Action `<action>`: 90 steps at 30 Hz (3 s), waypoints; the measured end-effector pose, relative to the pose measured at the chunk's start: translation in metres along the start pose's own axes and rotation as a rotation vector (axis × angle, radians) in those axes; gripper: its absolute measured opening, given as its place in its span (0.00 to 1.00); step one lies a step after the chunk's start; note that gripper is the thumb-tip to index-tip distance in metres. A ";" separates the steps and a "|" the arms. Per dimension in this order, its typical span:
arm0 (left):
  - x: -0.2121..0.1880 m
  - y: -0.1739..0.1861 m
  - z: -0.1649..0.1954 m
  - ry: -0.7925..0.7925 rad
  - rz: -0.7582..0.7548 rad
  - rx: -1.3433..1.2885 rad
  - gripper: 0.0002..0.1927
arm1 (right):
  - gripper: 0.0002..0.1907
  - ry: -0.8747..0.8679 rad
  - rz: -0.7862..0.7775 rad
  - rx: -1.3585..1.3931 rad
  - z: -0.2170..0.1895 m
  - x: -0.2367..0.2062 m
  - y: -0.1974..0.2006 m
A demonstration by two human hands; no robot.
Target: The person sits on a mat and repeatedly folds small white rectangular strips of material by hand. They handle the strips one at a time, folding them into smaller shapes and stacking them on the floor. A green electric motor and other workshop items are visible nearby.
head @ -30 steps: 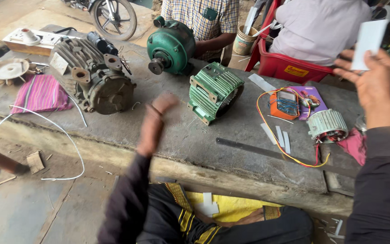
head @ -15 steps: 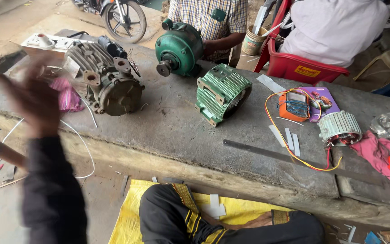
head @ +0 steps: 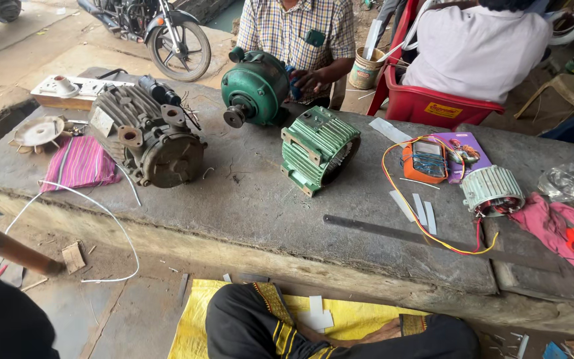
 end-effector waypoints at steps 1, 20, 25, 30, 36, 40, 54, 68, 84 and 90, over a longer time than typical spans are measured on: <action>-0.006 -0.015 0.014 -0.035 -0.043 0.033 0.30 | 0.16 0.027 -0.032 -0.032 -0.002 -0.007 -0.007; -0.282 -0.278 -0.019 0.333 -0.652 -0.105 0.33 | 0.13 -0.686 0.123 0.517 0.124 -0.248 -0.291; -0.328 -0.289 -0.064 0.587 -0.253 -0.166 0.18 | 0.20 -0.753 -0.175 0.248 0.112 -0.248 -0.361; -0.337 -0.226 -0.126 0.822 -0.024 -0.066 0.20 | 0.45 0.295 -0.077 -0.880 0.047 -0.112 -0.360; -0.379 -0.225 -0.139 1.039 -0.141 -0.239 0.41 | 0.35 0.464 -0.055 -0.732 -0.003 -0.051 -0.364; -0.385 -0.241 -0.136 1.168 -0.317 -0.207 0.42 | 0.20 -0.074 -0.492 -0.090 0.020 -0.114 -0.372; -0.414 -0.288 -0.131 1.259 -1.009 -0.261 0.18 | 0.07 -0.424 0.356 0.296 0.108 -0.137 -0.244; -0.386 -0.328 -0.168 0.954 -0.319 -0.071 0.12 | 0.13 -0.952 0.178 0.686 0.099 -0.211 -0.301; -0.324 -0.305 -0.146 0.929 -0.421 0.148 0.17 | 0.19 -0.963 -0.622 0.430 0.119 -0.253 -0.285; -0.322 -0.298 -0.141 0.827 -0.575 0.337 0.19 | 0.35 -0.459 -0.179 -0.105 0.108 -0.206 -0.262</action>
Point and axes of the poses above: each hand's wrist, its own x-axis towards the middle knuckle, its own y-axis out of the back of the hand, z = x × y, the point moved 1 cm from there along x, towards the middle knuckle, and after that the axes turned 10 degrees about x, right-handed, at the moved point
